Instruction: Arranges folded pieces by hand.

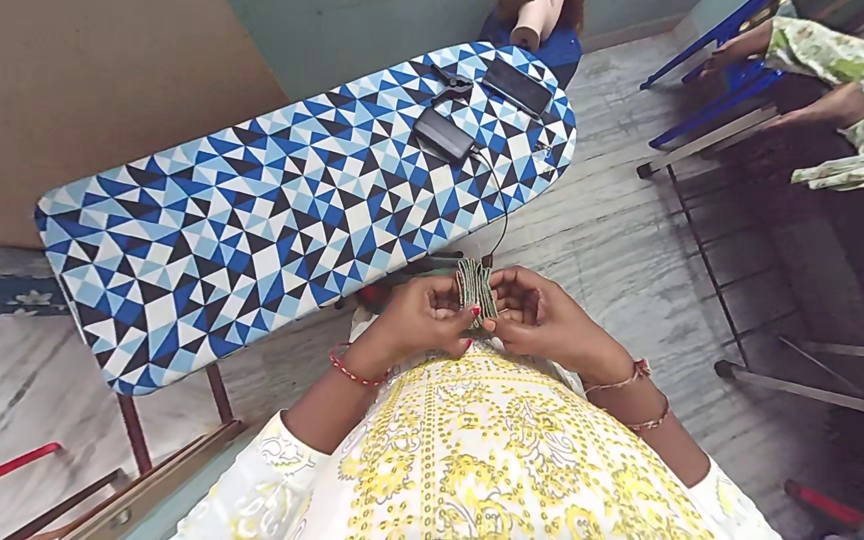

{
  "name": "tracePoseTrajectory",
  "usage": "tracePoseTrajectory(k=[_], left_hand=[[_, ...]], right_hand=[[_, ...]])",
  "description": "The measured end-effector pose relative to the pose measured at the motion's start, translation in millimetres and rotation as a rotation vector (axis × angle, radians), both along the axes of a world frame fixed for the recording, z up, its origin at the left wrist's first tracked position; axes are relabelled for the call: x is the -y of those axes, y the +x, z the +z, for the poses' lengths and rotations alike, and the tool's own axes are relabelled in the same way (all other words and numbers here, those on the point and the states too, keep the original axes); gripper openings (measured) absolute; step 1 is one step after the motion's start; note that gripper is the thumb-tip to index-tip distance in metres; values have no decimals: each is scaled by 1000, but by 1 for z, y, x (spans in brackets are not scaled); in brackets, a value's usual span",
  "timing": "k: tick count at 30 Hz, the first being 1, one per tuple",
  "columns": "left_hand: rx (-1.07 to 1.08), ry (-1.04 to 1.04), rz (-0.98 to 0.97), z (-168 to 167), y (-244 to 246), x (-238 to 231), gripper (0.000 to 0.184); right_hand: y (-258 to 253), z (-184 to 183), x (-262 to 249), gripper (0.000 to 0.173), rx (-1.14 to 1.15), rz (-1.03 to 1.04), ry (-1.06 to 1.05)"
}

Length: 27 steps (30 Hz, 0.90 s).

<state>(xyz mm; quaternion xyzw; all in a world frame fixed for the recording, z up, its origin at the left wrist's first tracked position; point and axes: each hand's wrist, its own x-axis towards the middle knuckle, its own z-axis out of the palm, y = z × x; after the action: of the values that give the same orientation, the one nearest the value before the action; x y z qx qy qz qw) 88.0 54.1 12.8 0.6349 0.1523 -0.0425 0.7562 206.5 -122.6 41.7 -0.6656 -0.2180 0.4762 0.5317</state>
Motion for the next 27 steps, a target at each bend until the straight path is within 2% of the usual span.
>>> tracePoseTrajectory(k=[6,12,20,27], left_hand=[[14,-15,0,-2,0,1,25],[-63,94,0,3,-1,-1,20],[-108,161,-57,8,-1,0,18],[-116,140,-68,10,-1,0,19]], right_hand=[[-1,2,-1,39,-10,-27,-16],[-8,-1,-6,38,-1,-125,-1],[-9,-2,-7,38,-2,-150,2],[-9,-4,-7,39,27,-139,24]])
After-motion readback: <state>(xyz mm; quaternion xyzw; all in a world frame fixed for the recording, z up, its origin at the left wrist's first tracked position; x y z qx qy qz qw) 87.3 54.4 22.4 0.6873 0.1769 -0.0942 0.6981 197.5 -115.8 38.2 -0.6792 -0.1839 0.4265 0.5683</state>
